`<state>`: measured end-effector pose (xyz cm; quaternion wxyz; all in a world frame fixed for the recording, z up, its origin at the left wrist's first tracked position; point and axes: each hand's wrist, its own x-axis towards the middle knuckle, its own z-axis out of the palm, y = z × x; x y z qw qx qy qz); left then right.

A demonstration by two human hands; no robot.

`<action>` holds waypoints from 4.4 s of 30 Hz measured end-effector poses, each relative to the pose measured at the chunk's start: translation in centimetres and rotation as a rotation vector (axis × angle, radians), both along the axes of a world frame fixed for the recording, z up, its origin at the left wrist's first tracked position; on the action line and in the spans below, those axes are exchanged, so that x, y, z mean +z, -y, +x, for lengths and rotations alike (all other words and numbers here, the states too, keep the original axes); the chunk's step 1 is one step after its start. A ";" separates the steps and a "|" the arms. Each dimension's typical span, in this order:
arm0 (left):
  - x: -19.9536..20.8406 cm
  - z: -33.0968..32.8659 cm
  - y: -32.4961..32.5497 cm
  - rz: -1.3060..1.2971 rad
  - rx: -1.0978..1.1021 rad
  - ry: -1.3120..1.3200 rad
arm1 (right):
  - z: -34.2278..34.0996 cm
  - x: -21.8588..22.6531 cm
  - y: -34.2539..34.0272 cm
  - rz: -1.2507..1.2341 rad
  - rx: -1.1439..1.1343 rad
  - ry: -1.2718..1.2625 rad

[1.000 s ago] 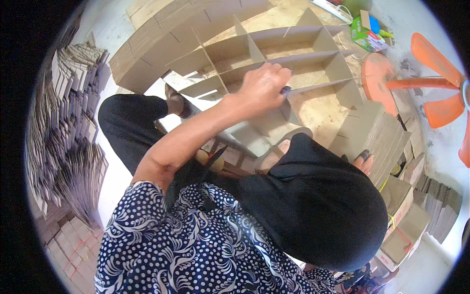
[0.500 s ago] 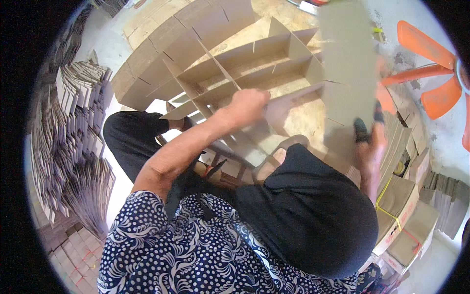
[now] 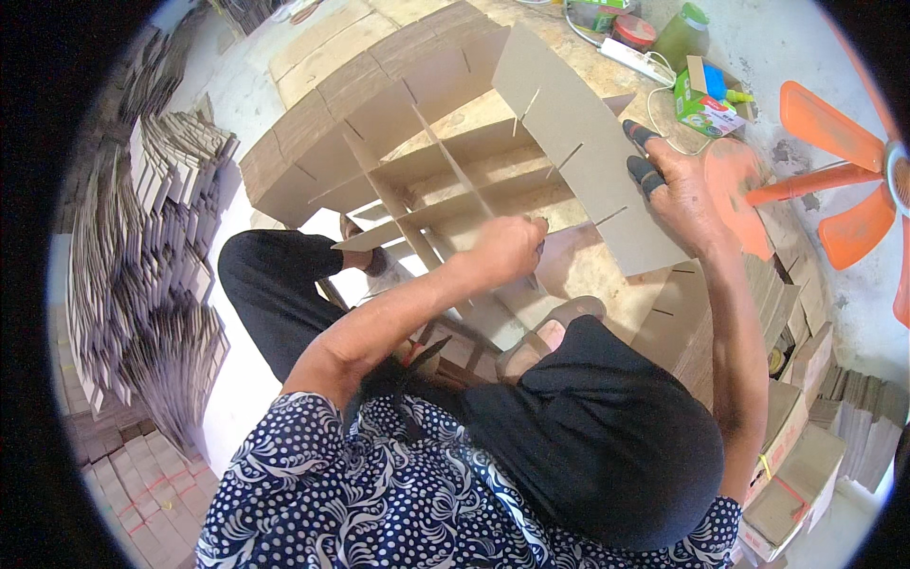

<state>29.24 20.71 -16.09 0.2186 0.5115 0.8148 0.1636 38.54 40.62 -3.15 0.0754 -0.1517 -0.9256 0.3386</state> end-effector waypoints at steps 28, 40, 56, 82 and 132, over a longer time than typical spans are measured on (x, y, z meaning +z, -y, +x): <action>1.0 -1.6 0.2 -0.076 -0.091 0.003 | -4.0 -3.7 0.5 0.169 0.158 0.098; -1.1 -1.7 0.2 0.022 -0.101 0.046 | -2.1 -11.3 2.9 0.406 0.175 0.330; 0.2 -4.7 12.9 -0.038 -0.182 -0.339 | -8.6 -13.0 8.0 0.471 0.101 -0.213; 21.5 -17.7 29.3 0.303 0.738 -0.741 | 27.1 -15.9 13.0 0.610 -1.035 0.059; -0.1 -36.7 -2.5 0.186 0.107 -0.338 | -18.3 -7.8 0.2 0.117 -0.167 -0.564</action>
